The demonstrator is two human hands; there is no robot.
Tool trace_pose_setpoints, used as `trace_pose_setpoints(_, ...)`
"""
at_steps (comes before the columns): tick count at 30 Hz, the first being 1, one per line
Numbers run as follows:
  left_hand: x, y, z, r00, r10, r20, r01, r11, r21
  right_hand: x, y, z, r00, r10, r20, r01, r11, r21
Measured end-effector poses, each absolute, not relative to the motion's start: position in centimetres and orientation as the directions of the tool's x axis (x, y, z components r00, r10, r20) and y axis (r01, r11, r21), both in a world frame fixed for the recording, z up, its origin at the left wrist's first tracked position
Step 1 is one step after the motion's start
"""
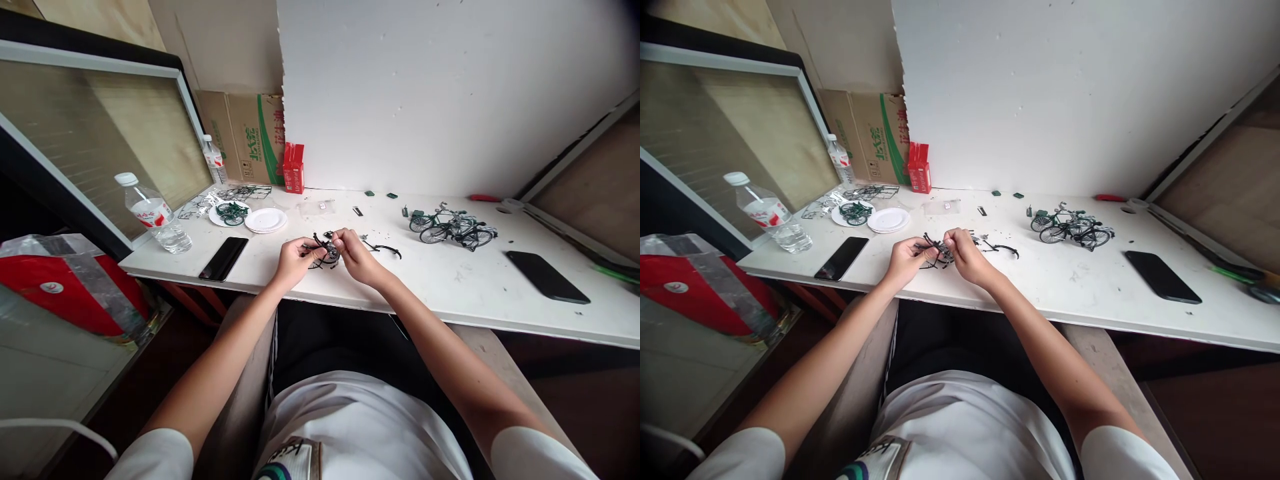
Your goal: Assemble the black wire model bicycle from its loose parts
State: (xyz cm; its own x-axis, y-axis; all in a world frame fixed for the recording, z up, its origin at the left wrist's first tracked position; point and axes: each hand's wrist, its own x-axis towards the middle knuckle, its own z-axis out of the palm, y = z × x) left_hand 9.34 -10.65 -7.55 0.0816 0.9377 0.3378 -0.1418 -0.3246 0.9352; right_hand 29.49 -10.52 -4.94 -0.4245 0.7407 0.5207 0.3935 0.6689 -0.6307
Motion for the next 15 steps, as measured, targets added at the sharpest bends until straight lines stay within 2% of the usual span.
trace_pose_setpoints(5,9.8,-11.1,-7.4,0.058,0.928,0.368,-0.127,-0.359,0.925,30.0,-11.0,-4.1,-0.474,0.746,0.468,0.374,0.651,-0.660)
trace_pose_setpoints(15,10.8,-12.1,-7.6,0.041,0.940,0.340,-0.149,-0.331,0.932,30.6,-12.1,-3.6,-0.469,0.772,0.428,0.423,0.622,-0.658)
